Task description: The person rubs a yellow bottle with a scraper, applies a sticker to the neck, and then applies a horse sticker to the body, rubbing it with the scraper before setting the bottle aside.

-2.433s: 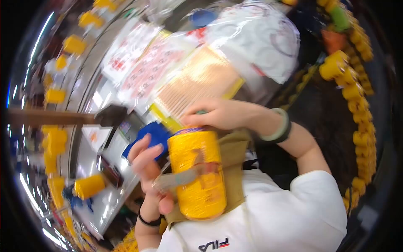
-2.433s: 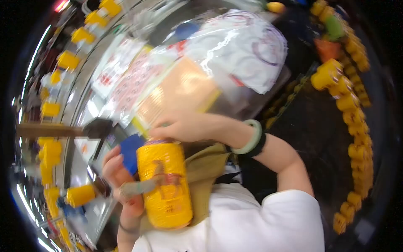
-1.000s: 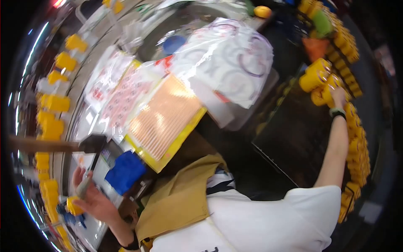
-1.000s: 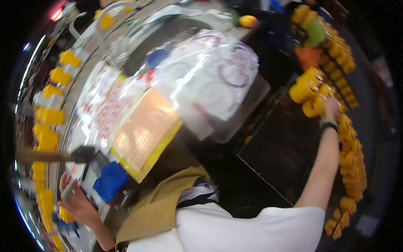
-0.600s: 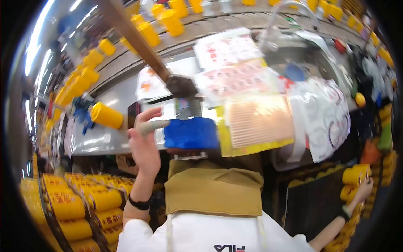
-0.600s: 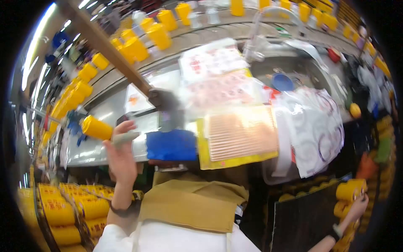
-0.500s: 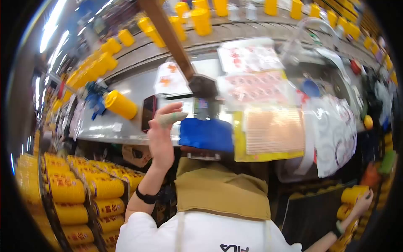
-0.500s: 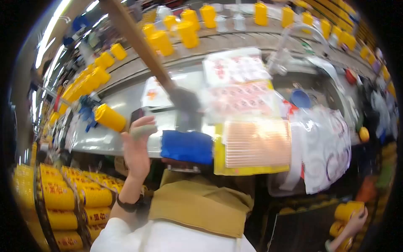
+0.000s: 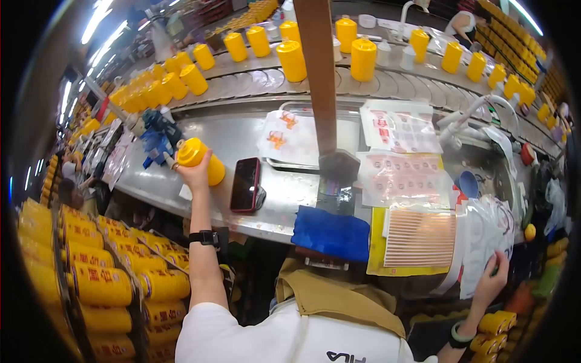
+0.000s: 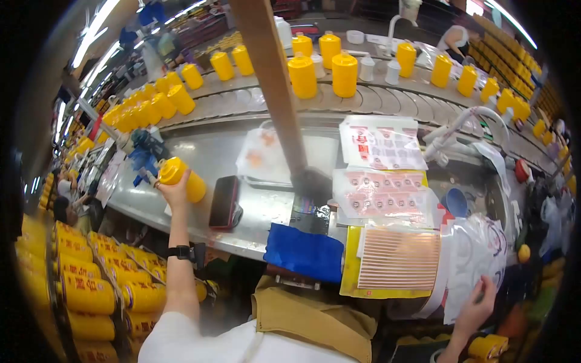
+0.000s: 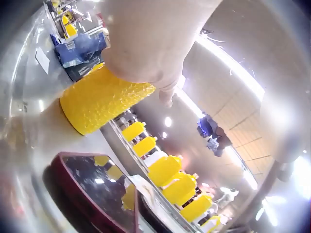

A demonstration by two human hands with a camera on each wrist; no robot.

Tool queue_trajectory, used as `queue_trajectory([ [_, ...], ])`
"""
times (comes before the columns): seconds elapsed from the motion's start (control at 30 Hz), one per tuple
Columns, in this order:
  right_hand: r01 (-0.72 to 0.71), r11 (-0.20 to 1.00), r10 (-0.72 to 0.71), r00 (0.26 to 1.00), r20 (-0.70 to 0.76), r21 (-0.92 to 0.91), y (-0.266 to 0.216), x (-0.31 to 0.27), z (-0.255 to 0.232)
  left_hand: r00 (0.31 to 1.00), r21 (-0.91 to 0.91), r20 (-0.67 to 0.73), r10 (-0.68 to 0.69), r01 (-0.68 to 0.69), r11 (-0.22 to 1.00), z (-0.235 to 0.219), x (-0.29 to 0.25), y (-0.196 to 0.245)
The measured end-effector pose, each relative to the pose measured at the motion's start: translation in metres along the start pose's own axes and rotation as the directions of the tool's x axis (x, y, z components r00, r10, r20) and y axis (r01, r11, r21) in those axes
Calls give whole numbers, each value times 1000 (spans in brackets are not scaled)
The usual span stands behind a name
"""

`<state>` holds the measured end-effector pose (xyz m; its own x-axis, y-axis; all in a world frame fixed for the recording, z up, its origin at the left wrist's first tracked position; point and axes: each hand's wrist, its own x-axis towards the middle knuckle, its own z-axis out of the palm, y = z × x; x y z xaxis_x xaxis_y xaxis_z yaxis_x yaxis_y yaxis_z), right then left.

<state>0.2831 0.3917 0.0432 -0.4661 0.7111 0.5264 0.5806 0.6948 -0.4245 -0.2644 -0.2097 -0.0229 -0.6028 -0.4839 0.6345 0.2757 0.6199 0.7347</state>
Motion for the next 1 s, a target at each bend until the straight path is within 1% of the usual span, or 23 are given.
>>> queue_trajectory([
  [0.07, 34, 998, -37, 998, 46, 61, -51, 7, 12, 993, -238, 113, -32, 58, 970, 6, 4, -20],
  [0.1, 124, 991, -126, 991, 46, 44, -69, 11, 19, 993, -179, 108, -41, 60, 982, 4, 8, -17],
  [0.13, 108, 990, -114, 991, 70, 88, -94, 13, 25, 989, -179, 137, -49, 74, 981, -1, 9, -14],
  [0.17, 94, 982, -110, 990, 90, 164, -111, 14, 34, 989, -264, 135, -53, 88, 961, -5, 10, -9],
  [0.2, 129, 965, -160, 980, 119, 229, -130, 17, 40, 990, -354, 128, -53, 95, 930, -5, 15, 2],
  [0.23, 156, 943, -205, 968, 145, 293, -150, 18, 46, 987, -370, 151, -47, 101, 924, -8, 16, 19],
  [0.27, 118, 923, -200, 960, 196, 365, -167, 17, 54, 958, -463, 280, -67, 196, 865, -19, 10, 36],
  [0.3, 158, 878, -268, 944, 190, 453, -181, 18, 66, 911, -530, 405, -77, 302, 792, -29, 3, 52],
  [0.33, 179, 873, -304, 928, 218, 454, -196, 16, 77, 901, -525, 426, -80, 318, 789, -37, -9, 73],
  [0.37, 214, 838, -377, 892, 249, 502, -217, 17, 83, 787, -578, 608, -106, 530, 621, -44, -26, 99],
  [0.4, 124, 795, -378, 867, 325, 594, -236, 13, 92, 642, -558, 762, -83, 716, 419, -46, -45, 124],
  [0.43, 24, 739, -389, 831, 398, 673, -255, 8, 101, 549, -513, 836, -8, 787, 342, -45, -67, 145],
  [0.47, -92, 655, -431, 770, 471, 750, -274, 3, 104, 451, -453, 890, 72, 850, 271, -44, -91, 165],
  [0.53, -378, 486, -513, 606, 608, 788, -302, -5, 106, 264, -301, 950, 169, 918, 258, -39, -132, 199],
  [0.6, -344, 435, -525, 654, 545, 832, -316, -27, 115, 108, -135, 988, 108, 946, 293, -35, -163, 229],
  [0.63, -353, 433, -524, 650, 550, 830, -314, -33, 119, 105, -130, 990, 99, 946, 296, -32, -170, 239],
  [0.7, -358, 543, -423, 665, 616, 760, -305, -39, 123, -40, 46, 999, -24, 952, 304, -27, -181, 251],
  [0.73, -362, 545, -421, 662, 620, 756, -302, -38, 125, -44, 51, 999, -28, 952, 302, -24, -186, 252],
  [0.8, -392, 600, -389, 619, 682, 697, -296, -32, 129, -106, 133, 986, -128, 965, 226, -16, -196, 249],
  [0.83, -372, 564, -410, 649, 641, 738, -296, -31, 134, -97, 127, 987, -130, 961, 245, -13, -198, 246],
  [0.93, -293, 629, -398, 675, 622, 720, -296, -28, 142, -122, 138, 989, -89, 969, 204, -1, -199, 239],
  [0.97, -286, 659, -351, 702, 620, 696, -294, -30, 145, -137, 150, 988, -73, 962, 230, 3, -197, 239],
  [1.0, -309, 641, -345, 701, 624, 702, -294, -32, 153, -143, 155, 988, -63, 953, 259, 7, -193, 238],
])
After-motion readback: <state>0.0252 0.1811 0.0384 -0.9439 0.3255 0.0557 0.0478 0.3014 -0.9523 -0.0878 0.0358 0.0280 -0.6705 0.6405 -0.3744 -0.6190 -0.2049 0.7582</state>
